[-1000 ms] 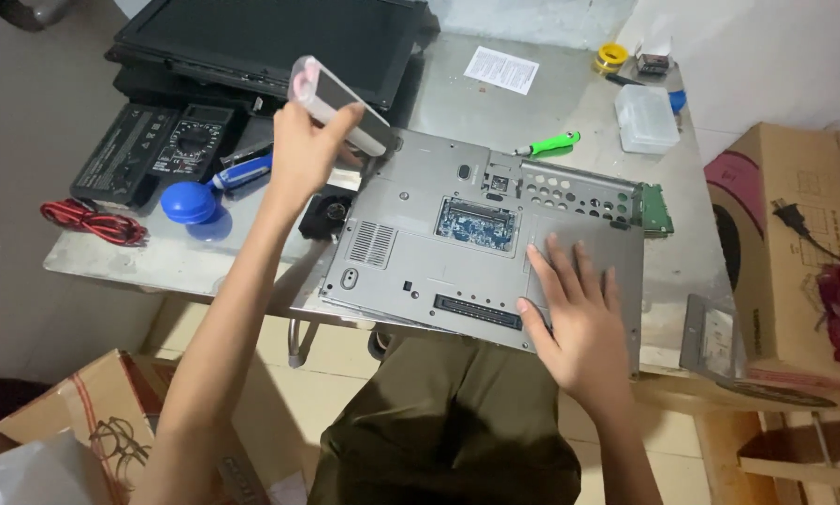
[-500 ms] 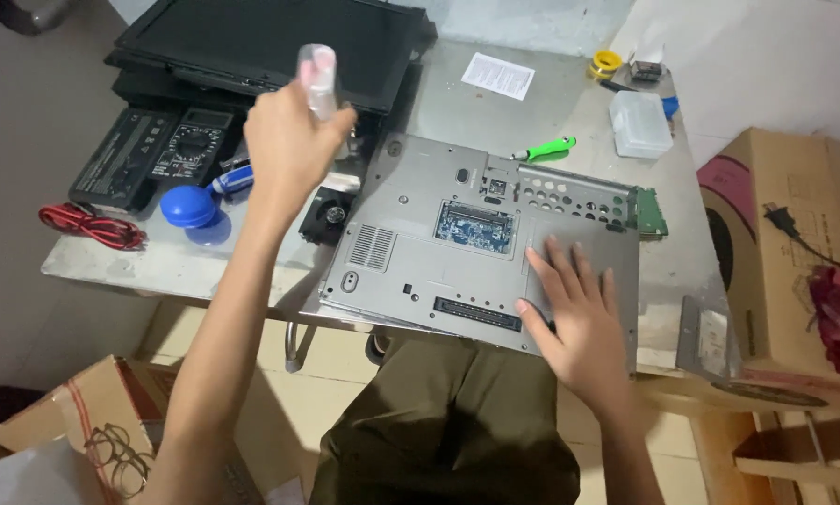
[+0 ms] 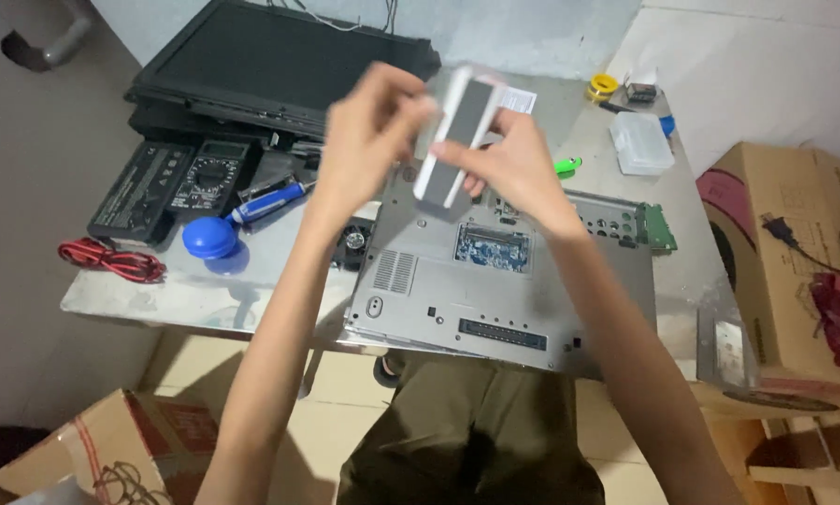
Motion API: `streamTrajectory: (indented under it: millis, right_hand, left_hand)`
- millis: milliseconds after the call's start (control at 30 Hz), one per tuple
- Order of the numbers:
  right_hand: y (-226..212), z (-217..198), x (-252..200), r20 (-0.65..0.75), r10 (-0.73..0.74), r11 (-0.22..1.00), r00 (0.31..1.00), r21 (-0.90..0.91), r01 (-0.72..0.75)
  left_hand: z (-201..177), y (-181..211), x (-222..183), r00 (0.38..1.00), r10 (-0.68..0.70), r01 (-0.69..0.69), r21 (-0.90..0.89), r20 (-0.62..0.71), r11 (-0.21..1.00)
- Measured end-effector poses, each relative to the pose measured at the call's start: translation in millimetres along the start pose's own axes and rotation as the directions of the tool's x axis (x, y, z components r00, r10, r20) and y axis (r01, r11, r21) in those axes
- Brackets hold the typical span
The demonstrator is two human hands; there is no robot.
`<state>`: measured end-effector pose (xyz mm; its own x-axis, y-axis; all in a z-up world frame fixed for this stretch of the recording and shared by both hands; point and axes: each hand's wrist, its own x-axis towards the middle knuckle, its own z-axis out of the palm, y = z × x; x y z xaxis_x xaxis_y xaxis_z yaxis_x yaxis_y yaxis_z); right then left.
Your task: Cleaning a laptop chassis with a cleaning block and using a small tool to manipulate internal components.
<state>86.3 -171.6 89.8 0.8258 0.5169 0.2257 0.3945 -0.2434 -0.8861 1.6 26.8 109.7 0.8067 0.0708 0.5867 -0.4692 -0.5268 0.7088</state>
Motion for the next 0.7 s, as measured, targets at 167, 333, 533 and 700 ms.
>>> streamTrajectory:
  millis: [167,333,533,700]
  right_hand:
    - [1,-4,14,0.066,0.132,0.917,0.989,0.37,-0.147]
    - [18,16,44,0.195,0.07,0.938,0.978,0.32,-0.131]
    - [59,24,65,-0.102,-0.191,0.965,0.976,-0.204,0.168]
    - [76,23,74,-0.194,-0.004,0.998,0.981,0.057,0.016]
  left_hand:
    - [-11,-85,7,0.868,0.082,-0.044,0.088,-0.489,0.995]
    - [-9,-132,8,0.828,0.043,0.077,0.189,-0.559,0.979]
    - [-9,-120,1,0.847,-0.062,0.091,0.029,-0.528,0.995]
    - [-9,-115,2,0.833,-0.128,0.091,-0.095,-0.538,0.991]
